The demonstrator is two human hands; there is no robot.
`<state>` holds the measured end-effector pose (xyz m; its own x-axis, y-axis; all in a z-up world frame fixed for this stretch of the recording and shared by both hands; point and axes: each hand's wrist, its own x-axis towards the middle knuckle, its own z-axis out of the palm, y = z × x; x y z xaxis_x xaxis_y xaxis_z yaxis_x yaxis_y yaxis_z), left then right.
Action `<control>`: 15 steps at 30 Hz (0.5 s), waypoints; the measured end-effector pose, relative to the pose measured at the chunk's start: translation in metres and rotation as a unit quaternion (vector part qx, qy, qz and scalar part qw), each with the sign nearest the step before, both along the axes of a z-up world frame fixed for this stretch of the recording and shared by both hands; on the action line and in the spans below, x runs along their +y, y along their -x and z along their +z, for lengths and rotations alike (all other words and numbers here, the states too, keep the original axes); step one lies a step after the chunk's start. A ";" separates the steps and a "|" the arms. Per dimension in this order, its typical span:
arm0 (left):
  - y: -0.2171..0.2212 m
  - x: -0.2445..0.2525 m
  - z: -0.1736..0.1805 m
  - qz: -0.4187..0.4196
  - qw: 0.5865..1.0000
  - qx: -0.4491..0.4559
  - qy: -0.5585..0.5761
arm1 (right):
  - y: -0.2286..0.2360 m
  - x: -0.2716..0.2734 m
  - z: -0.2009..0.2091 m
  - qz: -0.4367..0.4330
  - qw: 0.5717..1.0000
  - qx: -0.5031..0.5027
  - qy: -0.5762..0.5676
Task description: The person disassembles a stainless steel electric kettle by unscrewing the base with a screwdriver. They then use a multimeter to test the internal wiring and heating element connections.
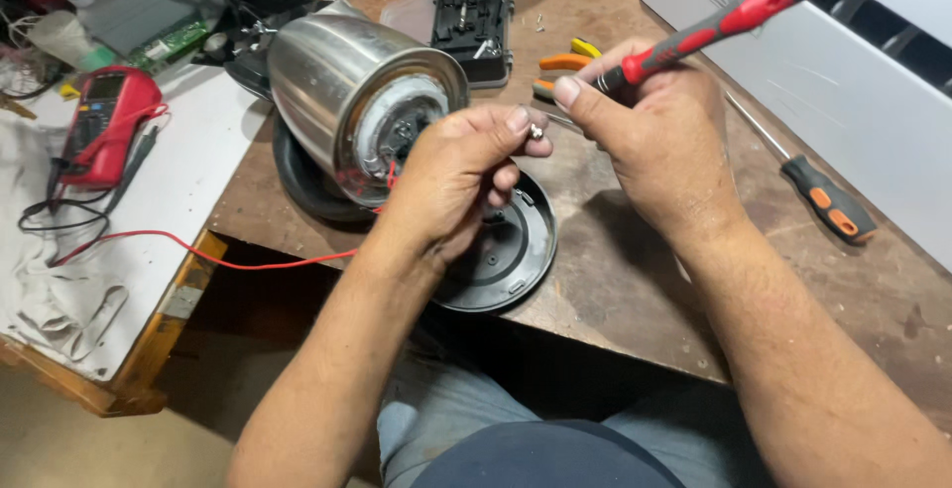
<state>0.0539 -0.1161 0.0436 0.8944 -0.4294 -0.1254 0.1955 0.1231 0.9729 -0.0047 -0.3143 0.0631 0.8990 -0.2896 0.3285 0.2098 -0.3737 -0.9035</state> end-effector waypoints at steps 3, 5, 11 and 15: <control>-0.005 0.006 -0.019 -0.005 0.981 0.134 0.137 | 0.002 0.004 0.001 0.022 0.999 0.018 -0.017; -0.008 0.007 -0.029 -0.005 0.972 0.164 0.167 | 0.003 0.006 0.001 0.021 0.999 0.030 -0.001; -0.010 0.010 -0.040 0.029 0.960 0.207 0.188 | 0.003 0.008 -0.002 0.038 0.997 0.064 -0.025; -0.012 0.012 -0.044 0.020 0.958 0.212 0.192 | -0.005 -0.002 -0.008 0.045 0.989 0.118 0.075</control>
